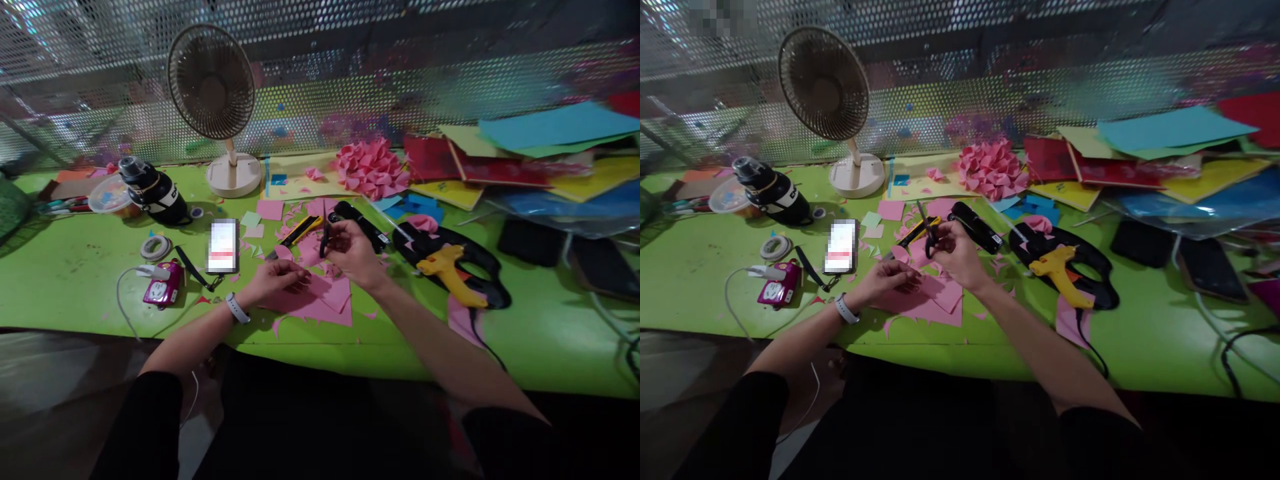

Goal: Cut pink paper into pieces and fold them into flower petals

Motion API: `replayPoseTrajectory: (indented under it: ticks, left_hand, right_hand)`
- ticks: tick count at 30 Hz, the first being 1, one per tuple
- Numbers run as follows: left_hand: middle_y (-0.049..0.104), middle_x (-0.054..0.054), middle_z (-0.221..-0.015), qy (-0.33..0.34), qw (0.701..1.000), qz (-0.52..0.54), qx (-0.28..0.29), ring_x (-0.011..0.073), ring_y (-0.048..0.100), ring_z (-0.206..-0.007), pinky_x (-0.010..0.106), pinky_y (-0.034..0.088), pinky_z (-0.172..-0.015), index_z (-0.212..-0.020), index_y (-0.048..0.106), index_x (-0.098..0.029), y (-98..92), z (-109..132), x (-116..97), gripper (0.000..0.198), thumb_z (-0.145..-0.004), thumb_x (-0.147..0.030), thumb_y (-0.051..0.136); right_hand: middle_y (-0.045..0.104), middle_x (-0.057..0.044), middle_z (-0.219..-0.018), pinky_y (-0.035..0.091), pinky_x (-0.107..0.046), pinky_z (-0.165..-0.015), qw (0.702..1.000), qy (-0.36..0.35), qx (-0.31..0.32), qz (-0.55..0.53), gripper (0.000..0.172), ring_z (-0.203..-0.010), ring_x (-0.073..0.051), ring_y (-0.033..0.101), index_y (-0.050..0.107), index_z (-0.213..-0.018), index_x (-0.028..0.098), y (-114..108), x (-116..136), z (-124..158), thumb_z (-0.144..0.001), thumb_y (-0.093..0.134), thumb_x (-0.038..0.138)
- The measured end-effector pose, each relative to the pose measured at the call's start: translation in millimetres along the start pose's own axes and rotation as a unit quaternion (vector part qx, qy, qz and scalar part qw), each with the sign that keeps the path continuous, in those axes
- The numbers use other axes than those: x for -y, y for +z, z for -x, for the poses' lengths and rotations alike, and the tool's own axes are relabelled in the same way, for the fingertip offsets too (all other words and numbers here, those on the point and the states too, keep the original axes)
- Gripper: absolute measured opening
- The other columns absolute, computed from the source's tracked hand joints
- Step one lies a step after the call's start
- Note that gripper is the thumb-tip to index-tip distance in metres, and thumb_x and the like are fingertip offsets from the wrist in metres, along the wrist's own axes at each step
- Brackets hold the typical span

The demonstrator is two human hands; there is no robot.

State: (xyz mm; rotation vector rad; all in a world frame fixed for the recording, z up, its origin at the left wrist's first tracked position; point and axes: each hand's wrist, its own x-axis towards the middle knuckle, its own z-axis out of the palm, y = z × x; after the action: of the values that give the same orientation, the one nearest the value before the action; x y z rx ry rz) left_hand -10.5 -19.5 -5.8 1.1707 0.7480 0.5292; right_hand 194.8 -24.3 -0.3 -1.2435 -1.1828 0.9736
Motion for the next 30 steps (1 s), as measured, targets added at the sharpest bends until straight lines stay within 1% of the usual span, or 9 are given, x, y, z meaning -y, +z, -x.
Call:
replayPoseTrajectory:
  ticks: [3, 6, 8, 11, 15, 18, 22, 25, 30]
  left_hand:
    - [0.075, 0.013, -0.082, 0.000, 0.998, -0.059, 0.015, 0.0170, 0.073, -0.067, 0.026, 0.059, -0.061, -0.096, 0.071, -0.010, 0.2, 2, -4, 0.049, -0.077, -0.054, 0.074]
    - [0.074, 0.011, -0.089, 0.033, 0.998, -0.026, -0.046, 0.0176, 0.074, -0.070, 0.022, 0.056, -0.054, -0.104, 0.066, -0.013, 1.2, 0, -5, 0.052, -0.074, -0.054, 0.077]
    - [0.074, 0.009, -0.091, 0.041, 0.996, 0.014, -0.073, 0.0192, 0.075, -0.077, 0.022, 0.056, -0.056, -0.103, 0.062, -0.014, 2.1, -2, -4, 0.054, -0.068, -0.051, 0.083]
    - [0.072, 0.005, -0.081, 0.030, 0.995, 0.049, -0.076, 0.0193, 0.074, -0.075, 0.023, 0.057, -0.060, -0.091, 0.059, -0.014, 2.5, -4, 0, 0.054, -0.061, -0.048, 0.087]
    - [0.073, 0.007, -0.087, 0.053, 0.989, 0.067, -0.117, 0.0177, 0.073, -0.079, 0.024, 0.056, -0.065, -0.085, 0.061, -0.013, -2.1, -4, -1, 0.049, -0.064, -0.050, 0.085]
    - [0.073, 0.005, -0.092, 0.077, 0.978, 0.106, -0.163, 0.0165, 0.073, -0.080, 0.023, 0.054, -0.062, -0.086, 0.062, -0.014, -8.5, -4, -6, 0.044, -0.067, -0.047, 0.085]
    - [0.073, 0.004, -0.093, 0.085, 0.968, 0.137, -0.189, 0.0172, 0.073, -0.082, 0.021, 0.052, -0.058, -0.088, 0.058, -0.016, -14.0, -4, -14, 0.044, -0.067, -0.045, 0.085]
    - [0.073, 0.004, -0.094, 0.097, 0.964, 0.148, -0.200, 0.0183, 0.074, -0.084, 0.021, 0.051, -0.058, -0.085, 0.052, -0.017, -14.6, -4, -17, 0.049, -0.064, -0.044, 0.087]
    - [0.072, 0.002, -0.086, 0.112, 0.962, 0.152, -0.198, 0.0179, 0.073, -0.082, 0.022, 0.052, -0.060, -0.081, 0.048, -0.017, -15.4, -6, -14, 0.052, -0.060, -0.041, 0.090]
  right_hand:
    - [0.068, -0.001, -0.091, 0.056, -0.034, -0.077, 1.000, 0.007, -0.023, -0.002, 0.053, -0.079, -0.018, 0.068, 0.049, -0.096, 0.025, -7, 2, -4, -0.059, 0.084, 0.040]
    - [0.068, -0.001, -0.088, 0.056, -0.034, -0.075, 1.000, 0.011, -0.002, 0.003, 0.050, -0.078, -0.018, 0.068, 0.049, -0.096, 0.025, -3, 3, 1, -0.061, 0.082, 0.040]
    - [0.067, -0.001, -0.087, 0.056, -0.033, -0.074, 1.000, 0.005, 0.021, 0.010, 0.046, -0.076, -0.018, 0.067, 0.050, -0.096, 0.024, 4, 2, 8, -0.063, 0.080, 0.037]
    - [0.068, -0.002, -0.092, 0.056, -0.034, -0.075, 0.999, -0.008, 0.035, 0.030, 0.040, -0.078, -0.017, 0.067, 0.052, -0.097, 0.024, 12, 1, 16, -0.068, 0.076, 0.036]
    - [0.068, -0.003, -0.094, 0.056, -0.036, -0.078, 0.999, -0.005, 0.014, 0.042, 0.044, -0.081, -0.019, 0.067, 0.053, -0.099, 0.024, 8, 2, 15, -0.068, 0.078, 0.042]
    - [0.068, -0.004, -0.090, 0.056, -0.036, -0.076, 0.998, 0.025, 0.057, 0.030, 0.049, -0.082, -0.020, 0.067, 0.057, -0.096, 0.023, 2, 1, 11, -0.063, 0.083, 0.048]
    - [0.067, -0.003, -0.086, 0.055, -0.032, -0.066, 0.988, 0.073, 0.133, 0.036, 0.044, -0.073, -0.017, 0.064, 0.061, -0.089, 0.022, 2, -3, 10, -0.063, 0.084, 0.049]
    - [0.066, -0.002, -0.081, 0.052, -0.029, -0.058, 0.982, 0.098, 0.156, 0.047, 0.043, -0.067, -0.015, 0.060, 0.062, -0.086, 0.021, 4, -4, 13, -0.063, 0.083, 0.050]
    - [0.065, -0.002, -0.080, 0.049, -0.027, -0.056, 0.977, 0.115, 0.169, 0.056, 0.046, -0.065, -0.014, 0.058, 0.063, -0.088, 0.021, 4, -5, 15, -0.062, 0.084, 0.052]
